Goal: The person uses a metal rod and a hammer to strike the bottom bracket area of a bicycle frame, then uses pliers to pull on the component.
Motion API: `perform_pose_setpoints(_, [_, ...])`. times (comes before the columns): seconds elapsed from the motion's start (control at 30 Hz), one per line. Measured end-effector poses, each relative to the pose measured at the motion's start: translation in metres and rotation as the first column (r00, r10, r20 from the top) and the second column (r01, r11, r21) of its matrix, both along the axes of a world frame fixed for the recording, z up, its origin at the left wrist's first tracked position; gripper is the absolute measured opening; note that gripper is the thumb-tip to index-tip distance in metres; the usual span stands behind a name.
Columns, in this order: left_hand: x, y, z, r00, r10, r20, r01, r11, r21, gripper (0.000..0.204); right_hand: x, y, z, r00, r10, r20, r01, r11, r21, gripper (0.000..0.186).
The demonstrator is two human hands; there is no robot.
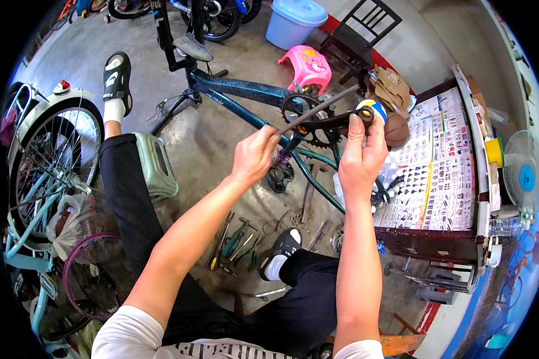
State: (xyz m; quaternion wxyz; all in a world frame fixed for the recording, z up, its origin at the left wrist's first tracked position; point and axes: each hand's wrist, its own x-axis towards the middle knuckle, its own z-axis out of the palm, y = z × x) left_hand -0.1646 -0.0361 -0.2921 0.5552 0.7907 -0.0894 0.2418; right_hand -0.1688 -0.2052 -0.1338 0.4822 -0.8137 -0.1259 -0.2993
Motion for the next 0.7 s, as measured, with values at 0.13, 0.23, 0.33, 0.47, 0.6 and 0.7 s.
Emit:
perform_pose_setpoints(0.13, [-0.020, 0.017, -0.041, 1.000, -0.001, -0.016, 0.000, 0.999, -0.050, 0.010, 0.000, 0.005, -0.001, 1.000, 0.010, 0.007, -0.011, 1.000, 0.011, 0.019])
perform_pose_setpoints(0.23, [-0.019, 0.011, -0.032, 0.999, 0.038, 0.028, -0.037, 0.999, -0.020, 0.008, -0.003, 0.014, -0.002, 1.000, -0.007, 0.005, 0.007, 0.998, 0.063, 0.019])
perform_pose_setpoints(0.33, [0.002, -0.007, 0.013, 0.993, 0.043, 0.107, -0.042, 0.999, -0.012, 0.012, -0.001, 0.009, 0.002, 0.999, -0.033, 0.008, 0.033, 0.999, 0.011, 0.019])
perform_pose_setpoints(0.47, [-0.007, -0.004, 0.007, 0.999, 0.028, 0.037, -0.028, 0.999, 0.017, 0.010, -0.001, 0.010, 0.004, 0.997, -0.065, 0.031, 0.067, 0.997, -0.050, 0.020])
perform_pose_setpoints(0.6, [-0.026, 0.009, -0.031, 0.999, 0.011, -0.038, -0.012, 0.999, -0.030, 0.007, 0.004, 0.017, -0.002, 0.993, -0.076, 0.088, 0.081, 0.995, -0.053, 0.021])
perform_pose_setpoints(0.7, [-0.013, -0.002, -0.006, 1.000, 0.001, -0.026, -0.002, 0.999, -0.035, 0.007, 0.005, 0.024, 0.001, 0.985, -0.104, 0.136, 0.119, 0.987, -0.111, 0.021])
